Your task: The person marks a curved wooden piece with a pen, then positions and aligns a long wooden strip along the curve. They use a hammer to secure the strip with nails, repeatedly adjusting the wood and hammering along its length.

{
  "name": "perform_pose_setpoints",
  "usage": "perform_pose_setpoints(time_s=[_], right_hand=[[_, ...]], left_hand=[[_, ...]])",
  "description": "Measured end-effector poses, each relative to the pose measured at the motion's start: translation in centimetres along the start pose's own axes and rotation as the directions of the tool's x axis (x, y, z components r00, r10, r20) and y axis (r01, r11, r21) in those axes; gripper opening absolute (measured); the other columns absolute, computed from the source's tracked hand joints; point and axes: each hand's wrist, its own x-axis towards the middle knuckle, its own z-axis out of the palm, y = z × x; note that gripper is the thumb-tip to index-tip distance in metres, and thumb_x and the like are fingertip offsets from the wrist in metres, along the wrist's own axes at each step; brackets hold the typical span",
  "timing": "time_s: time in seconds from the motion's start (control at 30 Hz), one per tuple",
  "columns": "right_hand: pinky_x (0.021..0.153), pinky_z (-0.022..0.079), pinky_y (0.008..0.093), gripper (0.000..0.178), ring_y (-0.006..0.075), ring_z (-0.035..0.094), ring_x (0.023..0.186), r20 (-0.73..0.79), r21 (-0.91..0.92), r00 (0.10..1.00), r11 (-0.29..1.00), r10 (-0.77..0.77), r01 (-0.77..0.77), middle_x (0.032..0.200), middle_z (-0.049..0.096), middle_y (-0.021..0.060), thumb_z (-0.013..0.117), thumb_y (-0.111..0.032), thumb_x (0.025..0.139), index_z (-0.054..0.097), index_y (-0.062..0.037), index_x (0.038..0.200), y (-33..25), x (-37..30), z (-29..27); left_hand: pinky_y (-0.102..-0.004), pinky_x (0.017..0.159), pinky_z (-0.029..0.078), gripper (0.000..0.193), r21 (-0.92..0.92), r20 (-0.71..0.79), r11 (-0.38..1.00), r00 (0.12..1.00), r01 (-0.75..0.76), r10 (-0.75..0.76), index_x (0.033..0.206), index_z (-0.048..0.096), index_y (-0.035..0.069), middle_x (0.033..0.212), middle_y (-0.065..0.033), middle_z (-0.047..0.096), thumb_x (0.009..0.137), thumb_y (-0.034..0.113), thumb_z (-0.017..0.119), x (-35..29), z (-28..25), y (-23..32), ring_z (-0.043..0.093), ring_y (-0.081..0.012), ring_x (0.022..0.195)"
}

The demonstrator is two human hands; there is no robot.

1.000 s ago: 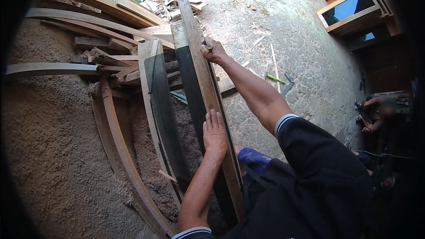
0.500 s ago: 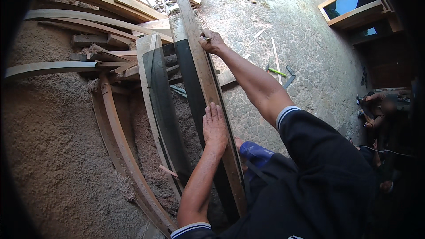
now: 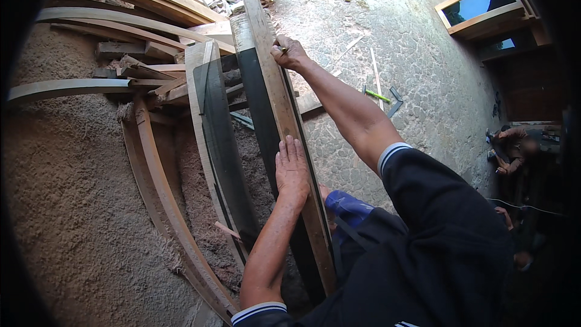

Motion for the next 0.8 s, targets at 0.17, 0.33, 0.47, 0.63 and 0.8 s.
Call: perform_pose_setpoints(time_s=[0.17,0.33,0.47,0.63,0.8], right_hand=[[0.074,0.054,0.0356,0.019,0.0292,0.069,0.079,0.01,-0.023,1.0,1.0,0.006,-0.006,0.086,0.069,0.0192,0.06,-0.021,0.085,0.065,-0.0066,0.095,0.1,0.2,0.1],[0.072,0.053,0.0344,0.018,0.0266,0.068,0.077,0.0,-0.037,1.0,0.999,0.01,-0.01,0.084,0.069,0.0183,0.06,-0.02,0.084,0.066,-0.0066,0.094,0.0,0.2,0.1],[0.072,0.053,0.0335,0.017,0.0245,0.067,0.076,-0.002,-0.023,1.0,1.0,0.002,-0.002,0.084,0.069,0.0177,0.06,-0.02,0.084,0.066,-0.0064,0.092,0.1,-0.4,0.0],[0.07,0.052,0.0326,0.017,0.0218,0.065,0.073,-0.002,-0.021,1.0,1.0,-0.022,0.022,0.081,0.068,0.0164,0.06,-0.021,0.085,0.066,-0.0061,0.092,0.2,-0.9,0.0],[0.072,0.053,0.0329,0.017,0.0225,0.067,0.076,0.027,-0.008,1.0,1.0,-0.002,0.002,0.082,0.069,0.016,0.059,-0.021,0.086,0.066,-0.0061,0.093,0.1,-1.0,-0.2]], left_hand=[[-0.047,0.124,0.019,0.082,0.038,-0.02,0.999,1.0,-0.002,0.003,0.158,0.013,-0.002,0.167,-0.0209,0.008,0.092,0.018,0.057,0.2,0.5,-0.1,0.014,-0.0376,0.154],[-0.0473,0.124,0.019,0.081,0.036,-0.015,0.999,1.0,-0.003,0.004,0.158,0.013,-0.002,0.167,-0.0211,0.008,0.093,0.019,0.056,0.2,0.6,-0.1,0.013,-0.0379,0.154],[-0.0472,0.124,0.018,0.08,0.041,-0.018,0.999,1.0,-0.002,0.002,0.158,0.012,-0.002,0.167,-0.0212,0.007,0.094,0.019,0.055,0.2,0.4,-0.1,0.013,-0.038,0.154],[-0.0471,0.124,0.018,0.079,0.006,-0.047,1.0,0.999,-0.005,0.006,0.158,0.012,-0.002,0.167,-0.0208,0.007,0.095,0.018,0.053,0.3,0.8,-0.2,0.013,-0.0377,0.154],[-0.0444,0.125,0.015,0.126,0.086,-0.057,0.996,0.998,0.013,-0.008,0.159,0.005,-0.002,0.167,-0.0215,0.003,0.068,0.028,0.087,0.9,2.0,-0.3,0.009,-0.0367,0.155]])
